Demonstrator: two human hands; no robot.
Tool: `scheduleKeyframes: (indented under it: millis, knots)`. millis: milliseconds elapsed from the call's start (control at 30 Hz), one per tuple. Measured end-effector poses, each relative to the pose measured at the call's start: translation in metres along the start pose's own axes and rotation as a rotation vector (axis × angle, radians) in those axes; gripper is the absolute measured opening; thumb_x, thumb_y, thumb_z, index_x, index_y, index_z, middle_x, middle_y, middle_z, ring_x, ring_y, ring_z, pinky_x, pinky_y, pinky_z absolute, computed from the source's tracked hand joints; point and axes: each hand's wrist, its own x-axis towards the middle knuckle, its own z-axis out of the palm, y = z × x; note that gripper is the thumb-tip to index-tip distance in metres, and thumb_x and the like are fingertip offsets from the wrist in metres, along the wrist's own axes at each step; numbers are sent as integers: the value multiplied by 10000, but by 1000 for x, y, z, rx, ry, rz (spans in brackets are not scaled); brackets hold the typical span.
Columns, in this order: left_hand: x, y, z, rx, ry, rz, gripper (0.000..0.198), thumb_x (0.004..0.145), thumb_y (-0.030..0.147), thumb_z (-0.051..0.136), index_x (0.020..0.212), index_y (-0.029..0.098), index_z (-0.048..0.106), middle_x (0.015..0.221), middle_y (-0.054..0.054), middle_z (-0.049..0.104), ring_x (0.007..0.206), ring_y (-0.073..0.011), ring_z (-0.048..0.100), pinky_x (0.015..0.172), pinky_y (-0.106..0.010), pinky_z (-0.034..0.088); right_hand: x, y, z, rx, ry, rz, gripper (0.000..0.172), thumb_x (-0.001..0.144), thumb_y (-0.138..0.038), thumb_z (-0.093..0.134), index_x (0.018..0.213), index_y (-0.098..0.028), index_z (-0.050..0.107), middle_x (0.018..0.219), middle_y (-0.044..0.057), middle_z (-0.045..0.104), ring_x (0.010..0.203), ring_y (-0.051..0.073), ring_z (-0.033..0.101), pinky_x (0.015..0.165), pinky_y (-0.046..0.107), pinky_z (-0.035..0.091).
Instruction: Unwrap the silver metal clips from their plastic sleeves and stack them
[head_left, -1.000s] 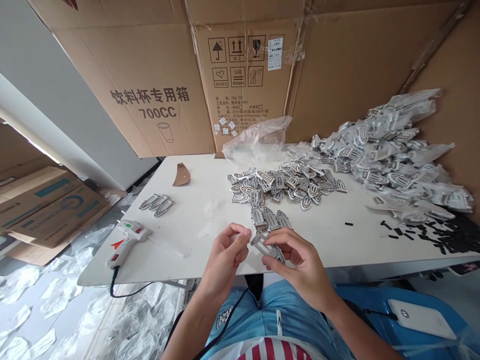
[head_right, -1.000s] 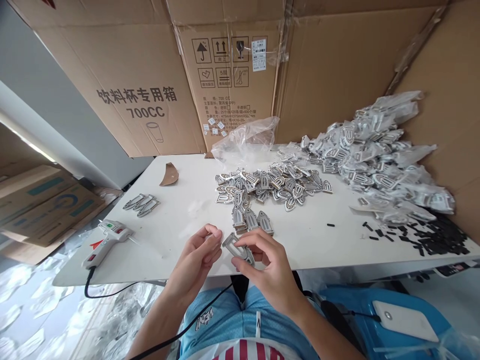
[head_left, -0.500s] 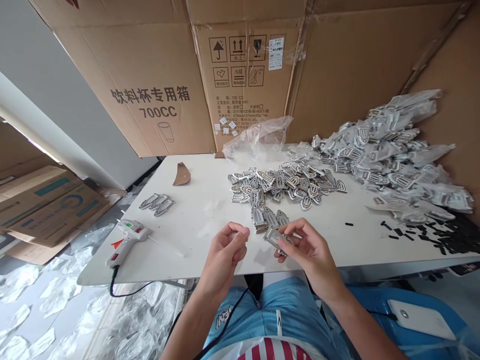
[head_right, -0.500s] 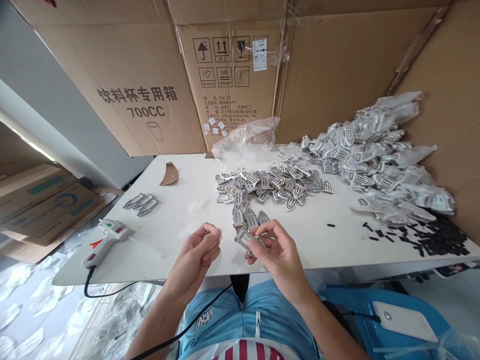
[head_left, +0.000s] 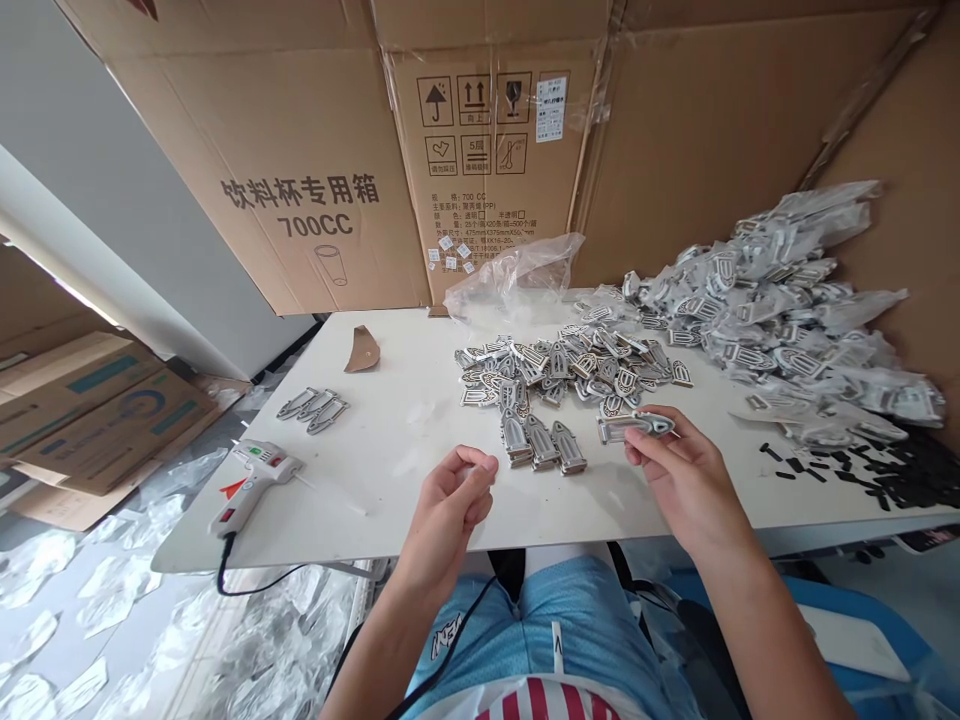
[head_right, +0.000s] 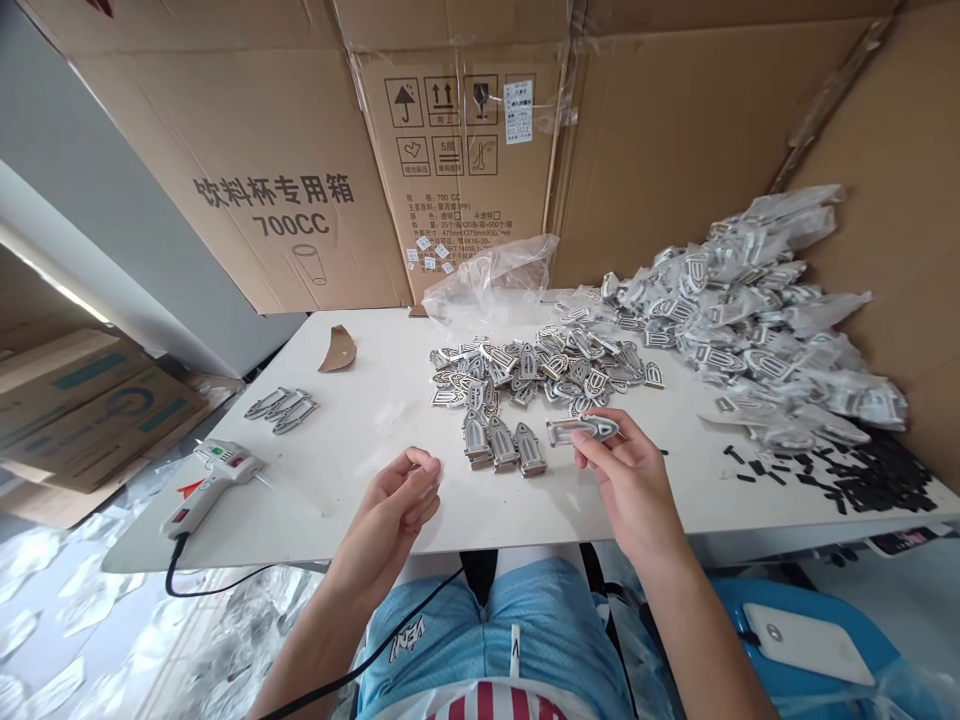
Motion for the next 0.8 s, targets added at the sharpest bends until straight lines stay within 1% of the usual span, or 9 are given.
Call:
scheduleKeyframes:
  millis: [167,233,300,400,467,533,633,700,800]
  knots:
    - [-1,1,1,6,7,-4,410,926,487,867,907,184,592,720,77,344,602,-79,182,578,-258,177,6,5,-3,-39,-39,-25,326,751,-433,988,965,-279,795,868,7,657,746,164,555,700,308,539]
    - [-1,1,1,6,7,-1,405,928,486,864,911,184,596,722,75,348,602,-80,182,577,-258,176,9,9,-5,-68,-40,-26,347,755,-461,984,970,-274,786,902,16,683,748,168,562,703,321,541]
    - [-1,1,0,6,3,-1,401,929,487,863,917,185,600,724,72,359,602,-79,187,576,-258,173,14,14,-8,-110,-23,-29,395,762,-494,976,1019,-276,769,965,26,728,776,180,597,741,340,551]
    - [0,0,-1,1,0,0,410,923,492,869,908,186,596,720,73,356,600,-80,185,573,-260,167,23,25,-16,-202,53,-68,500,789,-575,937,1141,-287,730,1109,51,780,963,239,690,880,388,571]
    - [1,-1,-2,1,2,1,416,924,496,868,901,186,592,712,77,342,600,-82,179,573,-260,167,30,34,-23,-282,70,-67,564,814,-636,892,1211,-289,691,1148,68,788,1057,274,709,916,411,574]
    - [1,-1,-2,4,2,1,418,928,499,865,900,187,589,706,80,333,600,-83,176,573,-260,168,36,44,-31,-389,9,-31,601,846,-669,840,1273,-286,662,1096,67,786,998,273,717,868,411,578]
    - [0,-1,-2,6,1,0,419,926,497,867,904,186,588,707,79,349,598,-81,179,573,-260,166,41,56,-40,-555,-115,-4,584,892,-646,785,1315,-258,681,1012,54,770,873,245,704,808,392,564]
    - [0,0,-2,3,4,-1,421,919,495,874,903,185,590,709,77,361,594,-78,185,572,-259,167,43,62,-41,-612,-154,-4,550,900,-604,780,1308,-240,719,1013,60,770,878,246,709,806,386,561]
    - [0,1,0,1,13,-6,429,903,500,885,897,185,594,704,77,366,586,-74,190,570,-258,164,44,68,-37,-637,-180,-23,494,902,-551,773,1276,-229,766,1016,72,786,922,262,724,835,395,570]
